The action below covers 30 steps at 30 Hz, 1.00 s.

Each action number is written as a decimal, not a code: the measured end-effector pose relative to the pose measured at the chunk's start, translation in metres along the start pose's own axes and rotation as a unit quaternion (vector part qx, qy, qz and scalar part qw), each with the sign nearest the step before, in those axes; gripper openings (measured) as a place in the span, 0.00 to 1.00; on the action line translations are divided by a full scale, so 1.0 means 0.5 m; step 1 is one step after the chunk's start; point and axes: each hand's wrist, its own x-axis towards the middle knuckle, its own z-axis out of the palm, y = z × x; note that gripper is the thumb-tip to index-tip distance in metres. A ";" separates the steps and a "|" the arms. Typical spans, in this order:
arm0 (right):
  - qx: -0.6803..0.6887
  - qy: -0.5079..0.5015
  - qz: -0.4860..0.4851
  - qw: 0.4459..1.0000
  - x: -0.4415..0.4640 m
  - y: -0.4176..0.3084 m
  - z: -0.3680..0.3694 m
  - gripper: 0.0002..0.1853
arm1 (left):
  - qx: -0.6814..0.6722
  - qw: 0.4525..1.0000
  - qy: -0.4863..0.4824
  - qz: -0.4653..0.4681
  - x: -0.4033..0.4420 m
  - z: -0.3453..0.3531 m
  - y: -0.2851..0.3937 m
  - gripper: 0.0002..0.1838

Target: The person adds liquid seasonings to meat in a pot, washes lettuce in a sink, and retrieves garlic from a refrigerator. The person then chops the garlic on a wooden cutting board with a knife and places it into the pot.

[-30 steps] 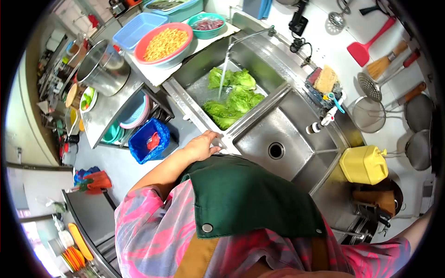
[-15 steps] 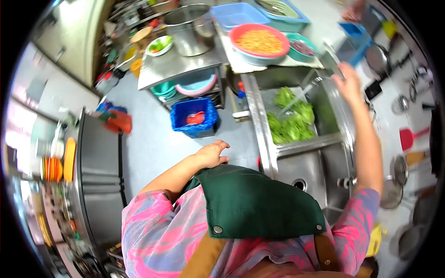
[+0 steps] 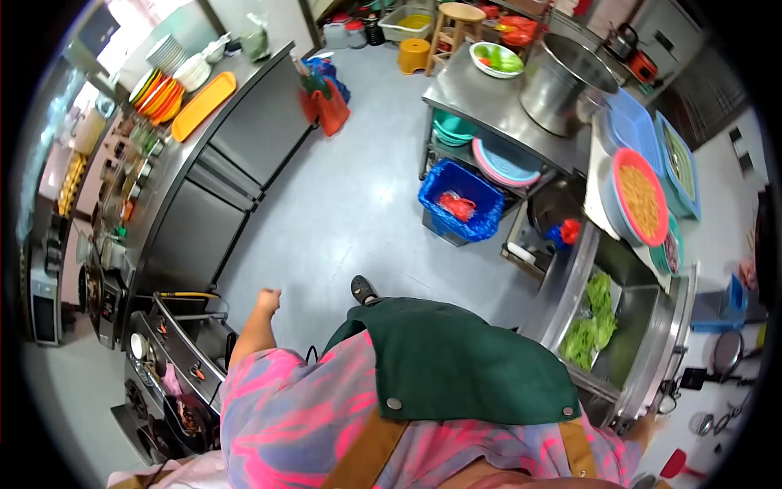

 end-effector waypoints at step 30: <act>0.314 -0.050 -0.465 0.826 0.233 -1.952 -0.831 0.15 | 0.069 0.980 0.127 0.135 0.699 -0.443 0.528 0.29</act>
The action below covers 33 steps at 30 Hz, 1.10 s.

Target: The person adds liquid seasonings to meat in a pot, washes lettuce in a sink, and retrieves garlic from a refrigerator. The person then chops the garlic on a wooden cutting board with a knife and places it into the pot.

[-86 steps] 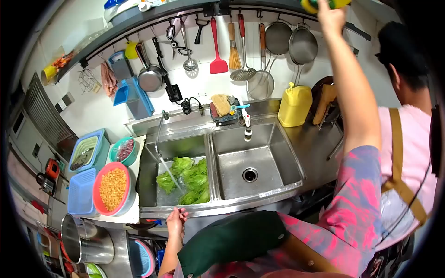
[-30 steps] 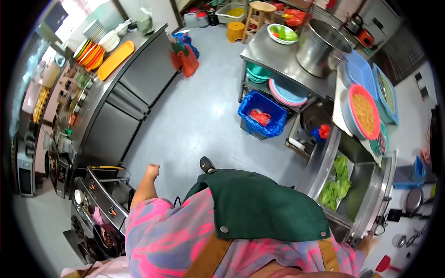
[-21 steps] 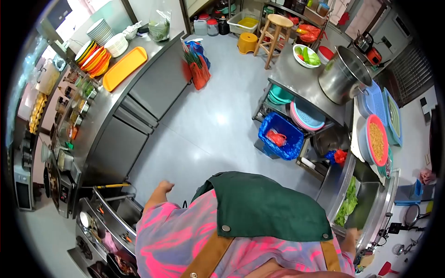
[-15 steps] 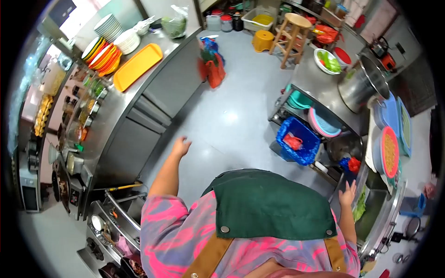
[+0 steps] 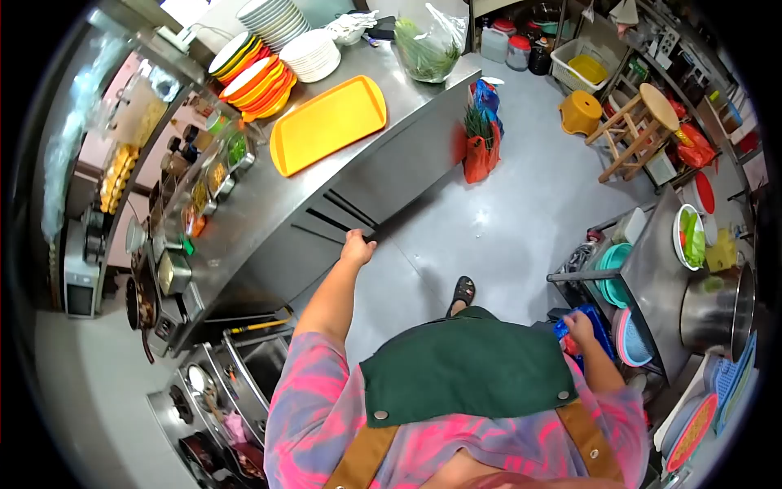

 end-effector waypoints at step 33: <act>0.602 -0.027 0.179 0.777 0.148 -0.767 0.106 0.17 | 0.355 0.847 -0.359 0.169 0.157 0.027 -0.009 0.30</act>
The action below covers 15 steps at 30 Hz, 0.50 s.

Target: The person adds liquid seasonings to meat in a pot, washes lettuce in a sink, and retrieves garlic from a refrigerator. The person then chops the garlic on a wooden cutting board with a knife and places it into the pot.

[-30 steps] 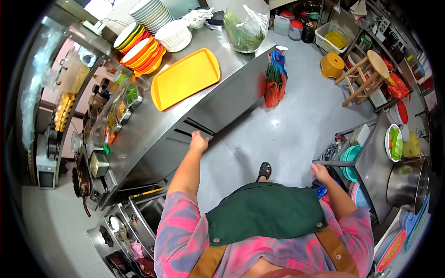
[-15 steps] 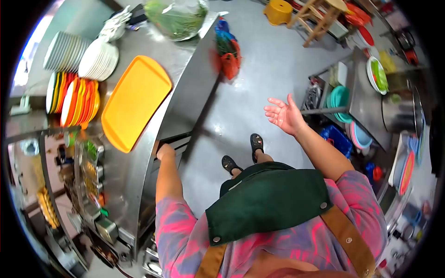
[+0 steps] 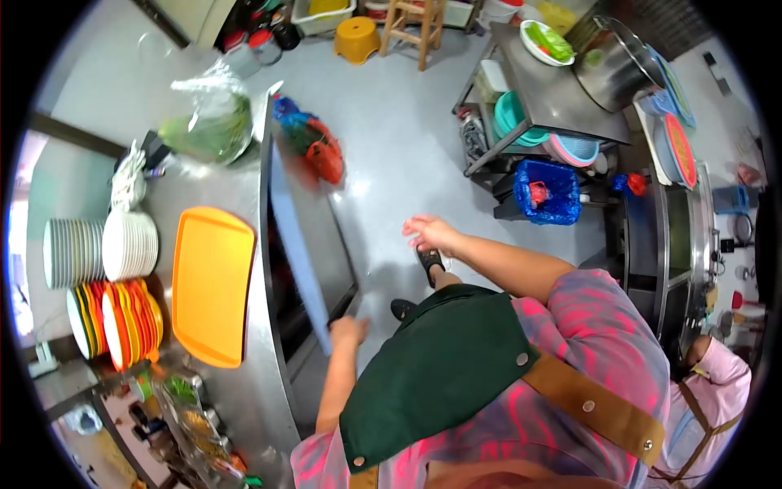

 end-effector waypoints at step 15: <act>-0.266 0.183 -0.209 0.923 0.345 -0.136 -0.130 0.25 | -0.508 0.844 0.024 0.170 0.027 -0.074 0.149 0.22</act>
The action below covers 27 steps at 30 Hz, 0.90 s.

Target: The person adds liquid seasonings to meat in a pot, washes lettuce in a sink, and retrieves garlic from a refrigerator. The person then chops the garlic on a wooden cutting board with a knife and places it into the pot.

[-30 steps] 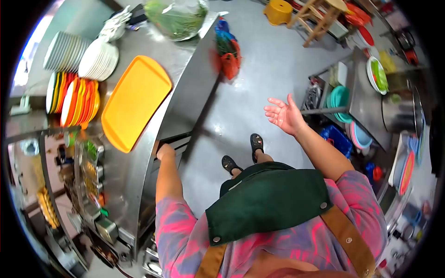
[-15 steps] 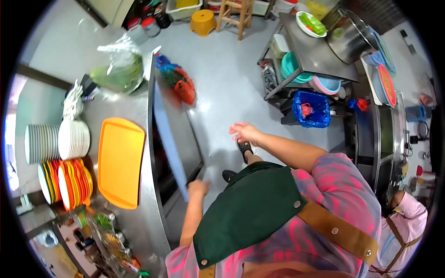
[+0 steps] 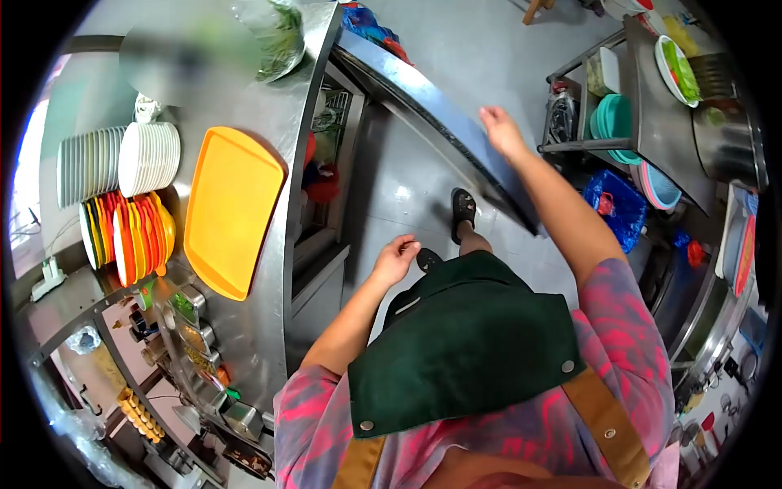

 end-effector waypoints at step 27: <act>-0.314 0.198 -0.501 0.782 0.421 -0.233 0.000 0.19 | 0.419 0.701 0.570 0.091 0.707 -0.386 -0.425 0.44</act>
